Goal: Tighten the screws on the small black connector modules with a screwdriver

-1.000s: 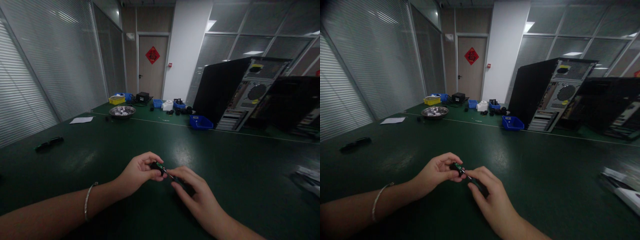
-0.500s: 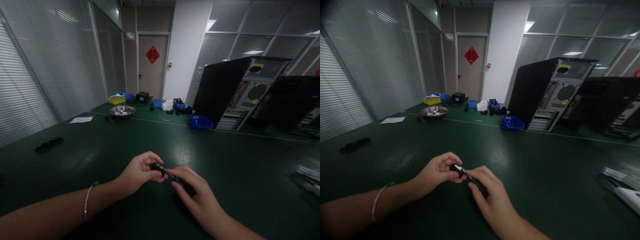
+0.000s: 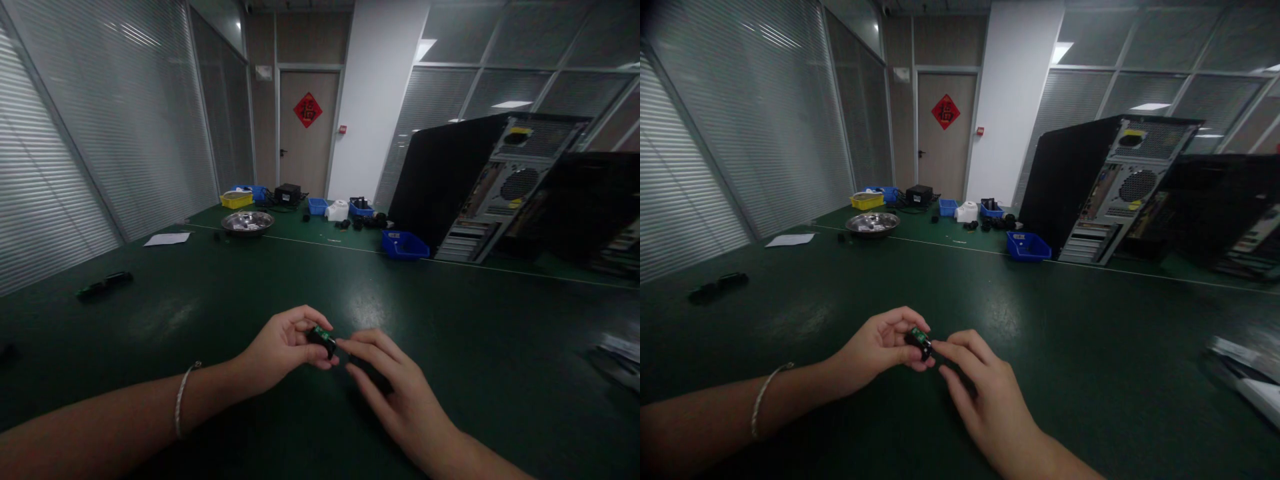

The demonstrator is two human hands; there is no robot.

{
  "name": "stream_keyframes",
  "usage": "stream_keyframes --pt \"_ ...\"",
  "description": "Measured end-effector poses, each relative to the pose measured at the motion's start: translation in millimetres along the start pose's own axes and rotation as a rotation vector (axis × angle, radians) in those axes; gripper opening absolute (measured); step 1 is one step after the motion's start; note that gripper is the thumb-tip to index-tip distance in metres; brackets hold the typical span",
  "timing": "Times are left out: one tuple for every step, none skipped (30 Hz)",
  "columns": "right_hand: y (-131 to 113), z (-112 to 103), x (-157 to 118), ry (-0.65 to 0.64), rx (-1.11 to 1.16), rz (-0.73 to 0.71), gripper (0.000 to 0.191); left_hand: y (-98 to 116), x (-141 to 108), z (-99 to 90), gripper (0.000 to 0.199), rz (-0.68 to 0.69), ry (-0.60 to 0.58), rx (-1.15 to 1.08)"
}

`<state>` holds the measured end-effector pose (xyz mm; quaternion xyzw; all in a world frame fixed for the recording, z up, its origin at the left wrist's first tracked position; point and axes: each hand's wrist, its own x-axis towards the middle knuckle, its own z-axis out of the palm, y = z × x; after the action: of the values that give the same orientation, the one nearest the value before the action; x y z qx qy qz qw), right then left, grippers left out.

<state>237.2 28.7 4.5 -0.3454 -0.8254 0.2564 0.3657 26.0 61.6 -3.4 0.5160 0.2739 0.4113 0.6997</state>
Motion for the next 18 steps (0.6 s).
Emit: stream_keyframes --pt "0 0 0 0.001 -0.003 -0.003 0.036 0 0 0.5 0.03 -0.003 -0.01 -0.002" --pt "-1 0 0 0.003 0.007 -0.003 0.036 -1 0 1.0 0.03 -0.004 -0.015 -0.002" --pt "-2 0 0 0.005 0.024 0.001 0.036 -1 0 1.4 0.029 -0.005 -0.012 -0.001" --pt "-2 0 0 0.007 0.04 0.007 0.036 -1 0 1.7 0.029 -0.007 -0.004 0.003" --pt "-2 0 1 0.01 0.052 0.016 0.036 -1 0 1.8 0.029 -0.009 0.004 0.007" --pt "-2 1 1 0.015 0.059 0.023 0.035 -1 0 1.6 0.029 -0.009 0.008 0.013" --pt "-2 1 1 0.021 0.062 0.028 0.034 0 1 1.0 0.029 -0.011 0.009 0.02" --pt "-2 1 1 0.023 0.065 0.032 0.034 0 1 0.0 0.03 -0.01 0.006 0.027" --pt "-1 1 1 0.025 0.069 0.036 0.034 0 2 -1.3 0.03 -0.007 0.002 0.035" --pt "0 1 1 0.027 0.075 0.039 0.033 0 3 -3.0 0.03 0.0 -0.005 0.043" --pt "0 1 1 0.032 0.08 0.046 0.032 1 4 -5.0 0.029 0.008 -0.013 0.054" --pt "1 0 1 0.039 0.084 0.058 0.031 1 4 -7.1 0.029 0.013 -0.021 0.071" --pt "1 0 1 0.05 0.087 0.075 0.029 1 5 -9.1 0.028 0.017 -0.026 0.097" --pt "2 -1 1 0.063 0.089 0.092 0.027 2 4 -10.8 0.026 0.018 -0.031 0.133" --pt "2 -1 1 0.074 0.092 0.113 0.026 3 4 -12.1 0.024 0.014 -0.034 0.177" --pt "2 -2 0 0.08 0.094 0.134 0.025 4 2 -12.6 0.022 0.008 -0.036 0.231" --pt "2 -3 0 0.085 0.096 0.153 0.025 6 0 -12.4 0.021 0.002 -0.044 0.3" --pt "2 -3 0 0.089 0.097 0.166 0.025 8 -2 -11.4 0.02 0.0 -0.061 0.39"
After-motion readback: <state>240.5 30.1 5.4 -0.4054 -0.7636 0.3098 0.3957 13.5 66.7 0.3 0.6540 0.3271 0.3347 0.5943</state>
